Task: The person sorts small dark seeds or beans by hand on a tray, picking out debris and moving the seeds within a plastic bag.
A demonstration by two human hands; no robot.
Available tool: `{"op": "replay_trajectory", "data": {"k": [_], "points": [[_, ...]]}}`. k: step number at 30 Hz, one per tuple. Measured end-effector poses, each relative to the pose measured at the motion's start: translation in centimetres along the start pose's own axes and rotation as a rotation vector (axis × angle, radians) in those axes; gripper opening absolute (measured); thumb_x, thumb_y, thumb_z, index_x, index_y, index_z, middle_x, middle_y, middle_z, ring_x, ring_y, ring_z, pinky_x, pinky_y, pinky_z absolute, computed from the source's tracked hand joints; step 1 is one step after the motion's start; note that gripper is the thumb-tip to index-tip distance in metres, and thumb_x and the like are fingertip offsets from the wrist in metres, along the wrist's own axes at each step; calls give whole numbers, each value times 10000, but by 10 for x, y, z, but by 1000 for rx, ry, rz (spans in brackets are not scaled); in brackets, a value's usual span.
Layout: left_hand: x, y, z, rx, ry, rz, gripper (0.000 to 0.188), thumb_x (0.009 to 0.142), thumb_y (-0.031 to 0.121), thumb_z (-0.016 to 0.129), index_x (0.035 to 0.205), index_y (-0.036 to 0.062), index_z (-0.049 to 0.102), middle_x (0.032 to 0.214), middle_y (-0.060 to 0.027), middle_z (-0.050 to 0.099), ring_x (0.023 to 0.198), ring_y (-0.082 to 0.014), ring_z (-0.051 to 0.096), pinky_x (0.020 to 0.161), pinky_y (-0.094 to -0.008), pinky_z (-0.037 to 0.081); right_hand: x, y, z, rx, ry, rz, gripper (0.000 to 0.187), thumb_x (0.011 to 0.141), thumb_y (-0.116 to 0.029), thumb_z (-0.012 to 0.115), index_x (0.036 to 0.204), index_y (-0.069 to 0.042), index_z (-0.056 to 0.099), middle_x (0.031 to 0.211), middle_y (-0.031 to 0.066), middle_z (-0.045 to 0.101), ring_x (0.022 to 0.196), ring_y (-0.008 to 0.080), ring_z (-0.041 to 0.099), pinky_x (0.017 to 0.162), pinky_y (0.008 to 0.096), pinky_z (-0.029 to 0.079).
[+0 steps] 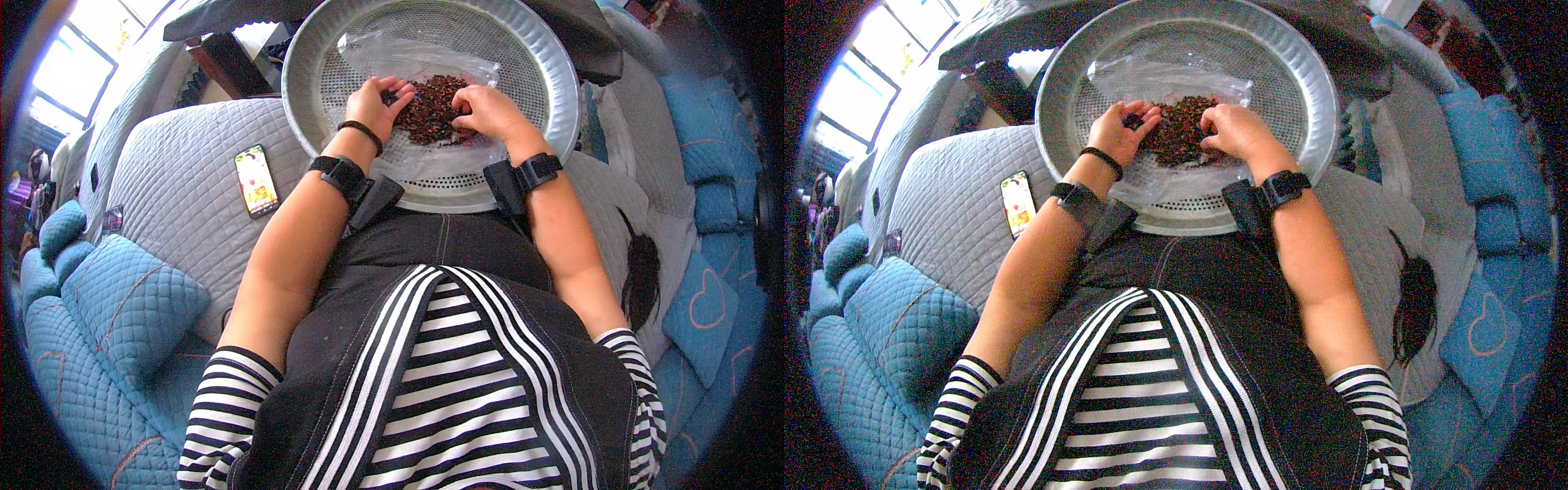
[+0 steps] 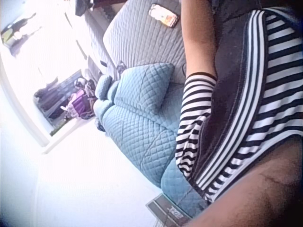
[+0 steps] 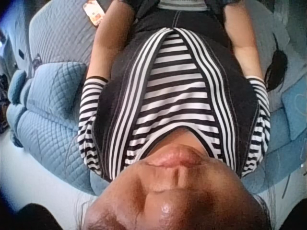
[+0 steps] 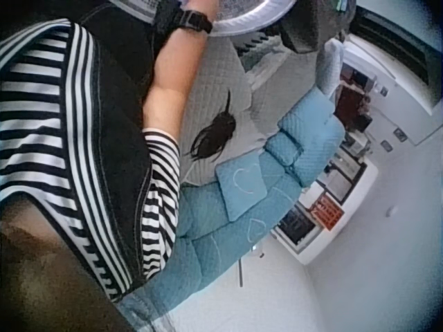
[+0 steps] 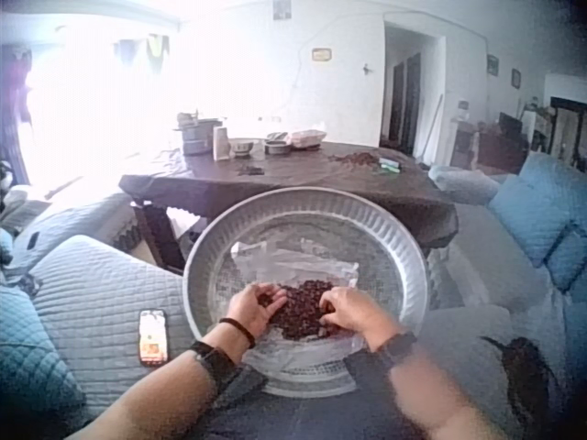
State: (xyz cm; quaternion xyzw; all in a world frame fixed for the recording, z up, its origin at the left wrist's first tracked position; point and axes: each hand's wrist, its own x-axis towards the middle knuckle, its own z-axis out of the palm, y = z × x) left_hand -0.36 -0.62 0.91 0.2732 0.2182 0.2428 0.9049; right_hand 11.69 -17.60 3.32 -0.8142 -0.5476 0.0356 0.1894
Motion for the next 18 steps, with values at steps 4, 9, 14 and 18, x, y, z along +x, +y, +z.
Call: {"op": "replay_trajectory", "data": {"k": [4, 9, 14, 18], "points": [[-2, -1, 1, 31, -22, -92, 322, 908, 164, 289, 976, -123, 419, 925, -220, 499, 861, -348, 551, 806, -420, 503, 4, 1, 5, -43, 53, -109, 171, 670, -185, 676, 769, -55, 625, 763, 119, 608, 733, 281, 590, 659, 365, 459], [-3, 0, 2, 40, -70, -132, 320, 910, 156, 287, 974, -127, 423, 945, -231, 499, 876, -359, 550, 810, -422, 503, 4, -5, -1, 15, 48, 7, 178, 689, -237, 666, 746, -72, 636, 751, 132, 612, 733, 302, 594, 666, 396, 463], [-10, 1, 8, 67, -110, -152, 309, 909, 145, 296, 955, -127, 436, 940, -228, 495, 872, -353, 551, 807, -423, 504, 5, -7, -3, -22, 271, 53, 246, 729, -271, 644, 730, -27, 610, 725, 130, 591, 682, 286, 578, 606, 364, 442], [-10, 2, 8, 42, -128, -202, 303, 904, 139, 313, 949, -133, 439, 934, -226, 493, 862, -345, 551, 799, -425, 506, 8, -11, -4, 19, 384, 24, 277, 750, -300, 628, 732, -24, 610, 703, 131, 586, 670, 287, 575, 597, 368, 438]]}}
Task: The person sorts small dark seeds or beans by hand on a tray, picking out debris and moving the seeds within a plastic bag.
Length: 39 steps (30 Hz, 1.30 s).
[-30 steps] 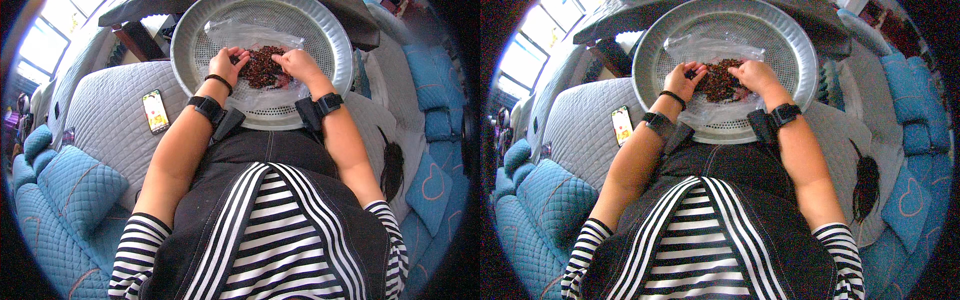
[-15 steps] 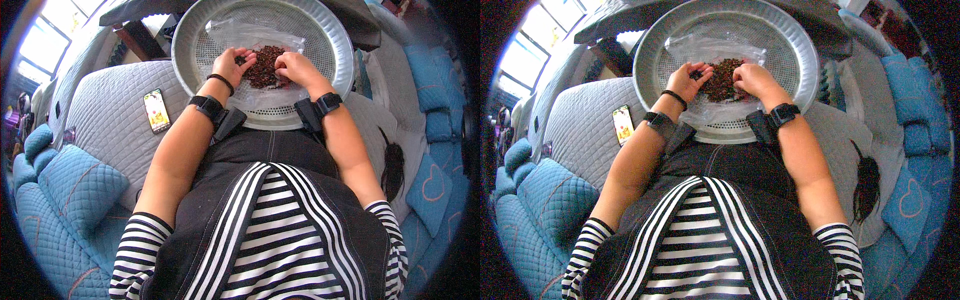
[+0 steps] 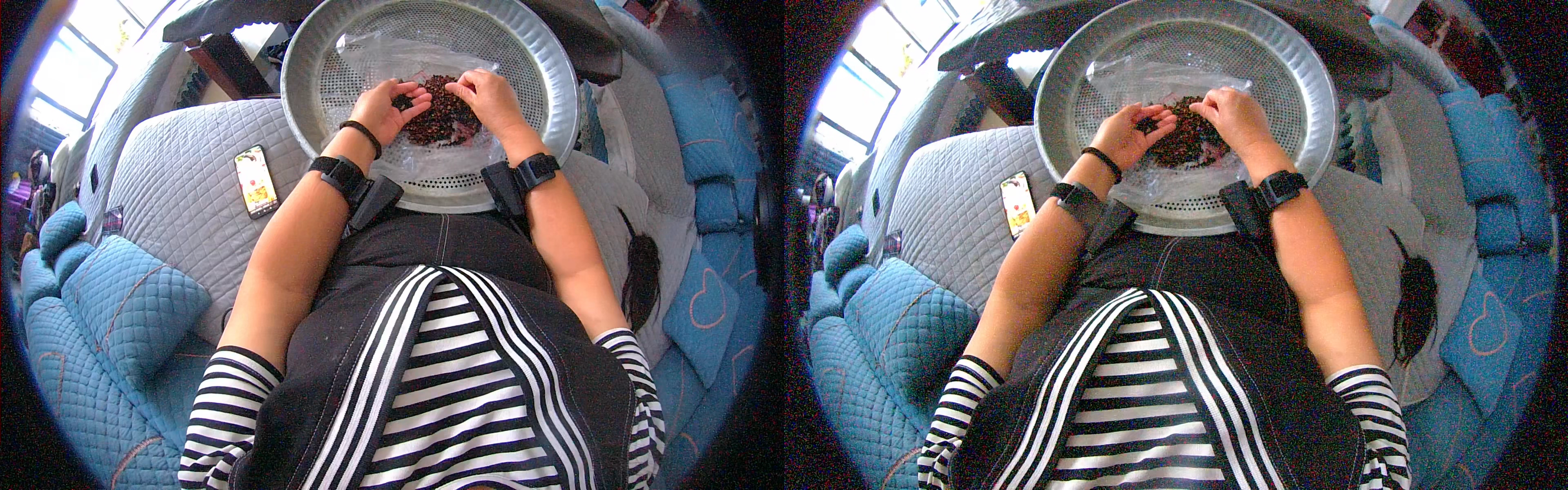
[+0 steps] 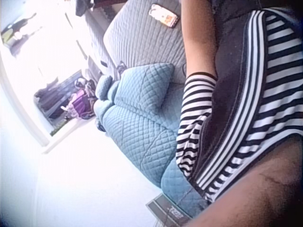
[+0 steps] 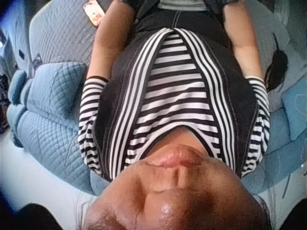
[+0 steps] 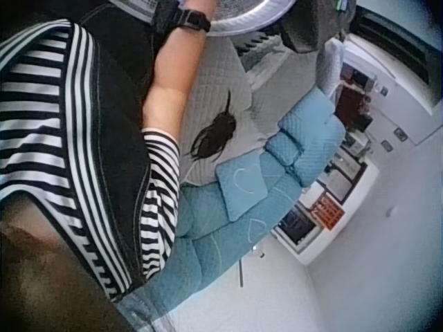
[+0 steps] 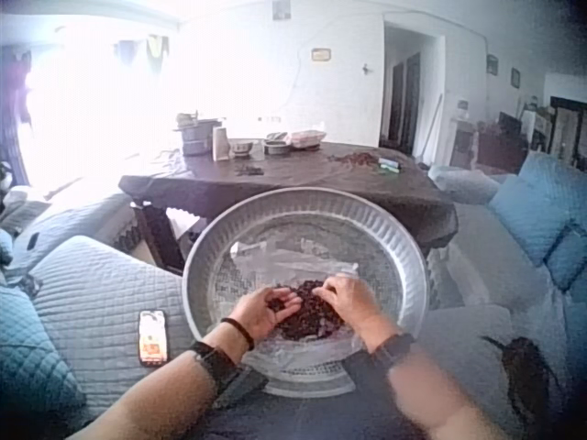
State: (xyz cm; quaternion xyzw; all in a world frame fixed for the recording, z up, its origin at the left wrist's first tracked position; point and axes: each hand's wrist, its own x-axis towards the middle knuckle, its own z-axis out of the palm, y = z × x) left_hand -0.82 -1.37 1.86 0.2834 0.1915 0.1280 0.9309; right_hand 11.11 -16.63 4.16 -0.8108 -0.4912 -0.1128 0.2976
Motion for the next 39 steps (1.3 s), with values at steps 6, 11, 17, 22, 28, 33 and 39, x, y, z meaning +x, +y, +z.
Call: {"op": "replay_trajectory", "data": {"k": [6, 11, 17, 22, 28, 33, 39], "points": [[-3, -3, 1, 25, -22, -5, 321, 907, 149, 307, 967, -142, 427, 933, -233, 489, 864, -348, 547, 804, -429, 500, -1, -1, 0, 91, 4, 17, 242, 777, -271, 607, 776, -30, 627, 746, 129, 597, 687, 271, 581, 610, 344, 446], [-6, -5, 7, 15, -88, -99, 366, 919, 187, 277, 993, -148, 407, 932, -243, 490, 874, -356, 543, 816, -426, 492, 3, -6, 8, 383, -15, -231, 227, 801, -216, 591, 923, -28, 630, 835, 96, 612, 757, 219, 584, 665, 305, 448], [1, 0, -5, 1, -93, -99, 373, 923, 190, 263, 1005, -149, 394, 951, -246, 481, 913, -374, 529, 853, -438, 470, 5, -2, 5, 280, -21, -131, 227, 795, -193, 593, 948, -28, 620, 879, 101, 610, 769, 211, 588, 686, 285, 457], [2, 6, -1, -64, 28, 40, 345, 923, 162, 258, 1001, -147, 389, 973, -254, 468, 946, -399, 506, 891, -461, 439, 7, 5, 6, 232, 56, -34, 184, 767, -211, 579, 836, -50, 634, 786, 145, 615, 750, 300, 592, 677, 358, 460], [-11, 20, -4, -162, 33, 23, 308, 911, 118, 271, 1000, -149, 394, 1055, -288, 460, 1061, -398, 436, 968, -472, 362, 0, 1, -1, 226, 100, -25, 167, 780, -182, 579, 836, -33, 629, 773, 131, 610, 716, 261, 594, 650, 323, 453], [-16, 67, 8, -138, 145, 151, 322, 909, 119, 273, 1009, -168, 380, 1073, -300, 443, 1098, -407, 403, 966, -468, 363, -1, 2, -1, 242, 78, -53, 166, 765, -196, 575, 774, -38, 624, 775, 142, 600, 737, 313, 578, 666, 376, 455], [29, 166, 24, -144, 78, 262, 356, 927, 160, 209, 984, -138, 396, 1103, -308, 423, 1071, -390, 427, 948, -462, 380, 5, -11, -19, 252, 60, -93, 124, 765, -146, 576, 773, -27, 612, 747, 128, 588, 707, 290, 578, 629, 346, 451]]}}
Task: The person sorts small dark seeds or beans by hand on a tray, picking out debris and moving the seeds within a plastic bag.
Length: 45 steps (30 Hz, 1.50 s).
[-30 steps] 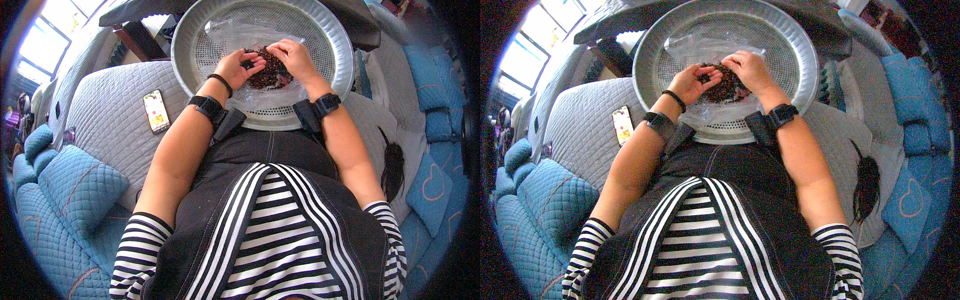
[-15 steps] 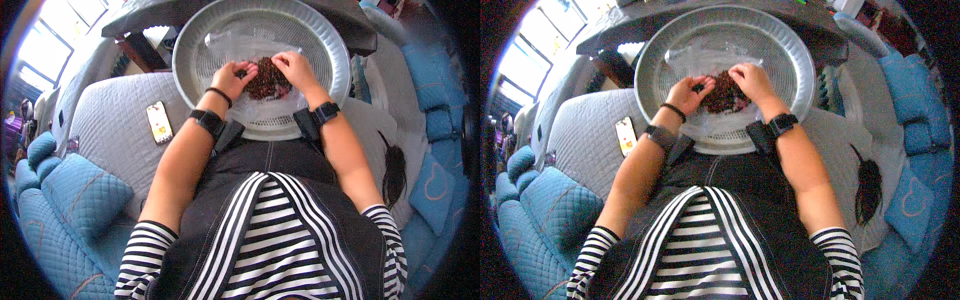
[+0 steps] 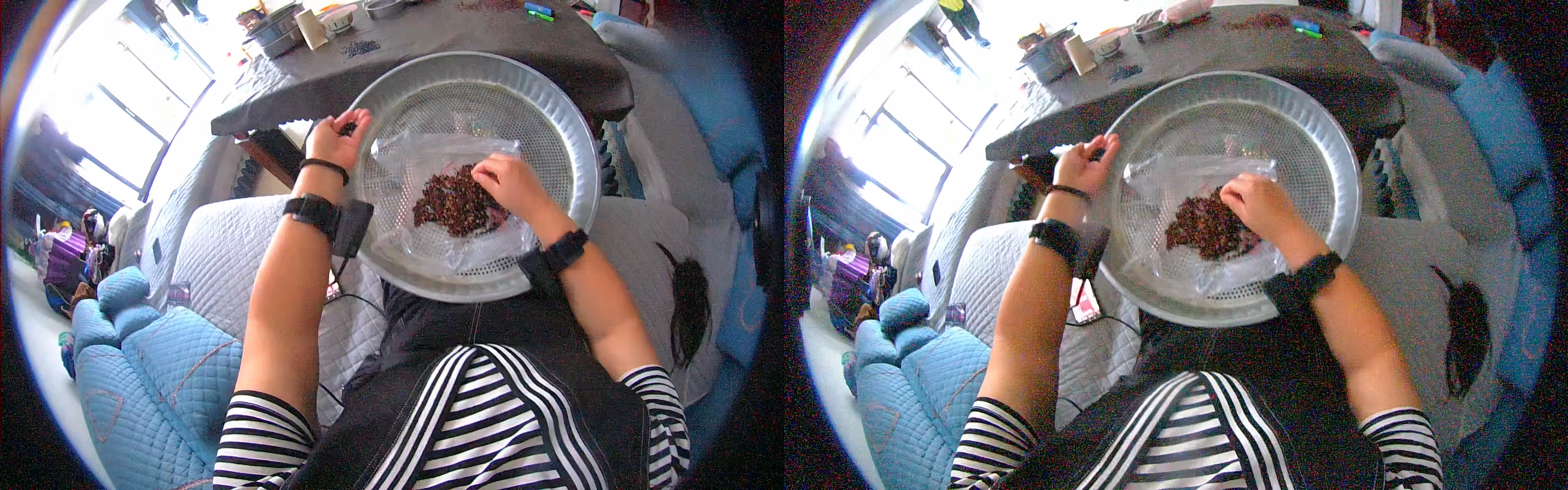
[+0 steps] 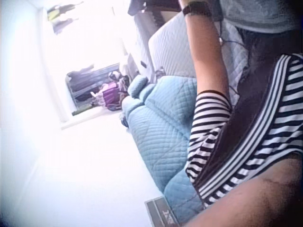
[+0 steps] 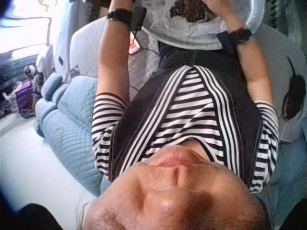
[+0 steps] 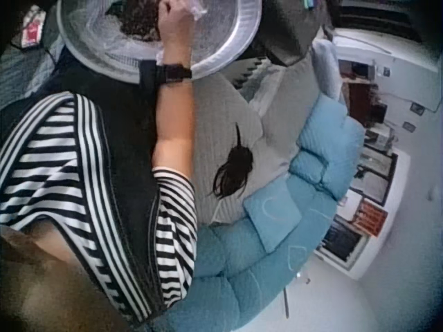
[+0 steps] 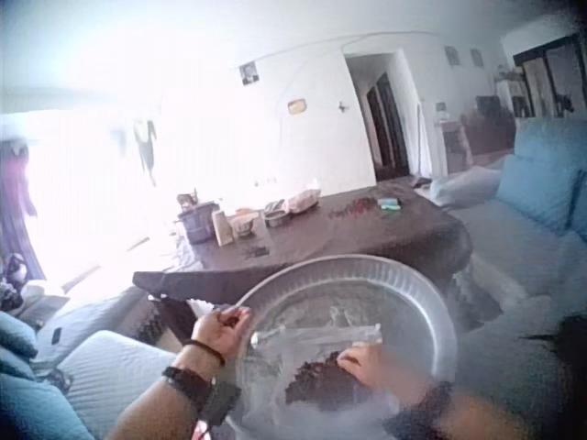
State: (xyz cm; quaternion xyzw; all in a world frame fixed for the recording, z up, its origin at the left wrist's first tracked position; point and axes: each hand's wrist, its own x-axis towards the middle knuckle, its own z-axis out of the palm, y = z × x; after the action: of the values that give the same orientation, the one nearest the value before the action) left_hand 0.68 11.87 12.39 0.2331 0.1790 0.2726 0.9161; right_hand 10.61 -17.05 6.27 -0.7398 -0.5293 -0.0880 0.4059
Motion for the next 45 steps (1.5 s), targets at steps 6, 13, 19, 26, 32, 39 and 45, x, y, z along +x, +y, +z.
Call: {"op": "replay_trajectory", "data": {"k": [6, 13, 19, 26, 32, 39, 45], "points": [[65, 42, 37, -1, 49, 115, 380, 940, 195, 190, 1086, -119, 346, 1166, -298, 378, 1120, -389, 388, 965, -470, 360, 4, -12, -2, 31, -63, -34, 93, 760, -131, 580, 789, -43, 587, 760, 104, 572, 717, 288, 562, 642, 366, 443], [145, 59, 49, -134, 105, 104, 413, 937, 240, 226, 1110, -119, 333, 1173, -259, 369, 1091, -375, 394, 976, -479, 307, -9, -20, -20, -130, -208, -185, 100, 743, -168, 576, 792, -84, 557, 723, 54, 505, 705, 239, 529, 632, 360, 414], [198, 66, 53, -111, 181, 119, 394, 929, 274, 257, 1039, -92, 356, 1065, -220, 401, 1015, -352, 419, 950, -472, 330, -31, -4, -22, -125, -406, -196, 110, 702, -118, 640, 791, -92, 581, 736, 30, 559, 686, 191, 541, 614, 333, 403], [257, 79, 48, 17, 293, 152, 387, 903, 343, 326, 918, -42, 368, 870, -132, 398, 822, -274, 412, 852, -414, 376, -31, 8, -18, 72, -378, -95, 110, 698, -118, 643, 790, -89, 589, 704, 27, 576, 653, 193, 554, 590, 320, 412], [288, 76, 55, 46, 377, 205, 406, 884, 405, 352, 782, 13, 368, 737, -89, 386, 704, -226, 390, 750, -363, 390, -29, 13, -18, 127, -384, -27, 151, 669, -104, 670, 798, -80, 596, 696, 29, 586, 639, 191, 570, 570, 315, 420], [316, 66, 56, 104, 446, 271, 409, 853, 482, 387, 739, 90, 365, 651, -27, 371, 588, -147, 343, 553, -262, 321, -30, 19, -19, 137, -410, 26, 150, 672, -108, 672, 800, -80, 598, 678, 28, 583, 625, 183, 570, 557, 309, 430], [323, 66, 60, 232, 516, 337, 411, 843, 511, 393, 766, 108, 399, 646, 0, 374, 569, -122, 333, 518, -269, 292, -27, 16, -19, 188, -351, 90, 129, 687, -125, 661, 793, -82, 601, 678, 29, 586, 623, 185, 571, 556, 313, 435]]}}
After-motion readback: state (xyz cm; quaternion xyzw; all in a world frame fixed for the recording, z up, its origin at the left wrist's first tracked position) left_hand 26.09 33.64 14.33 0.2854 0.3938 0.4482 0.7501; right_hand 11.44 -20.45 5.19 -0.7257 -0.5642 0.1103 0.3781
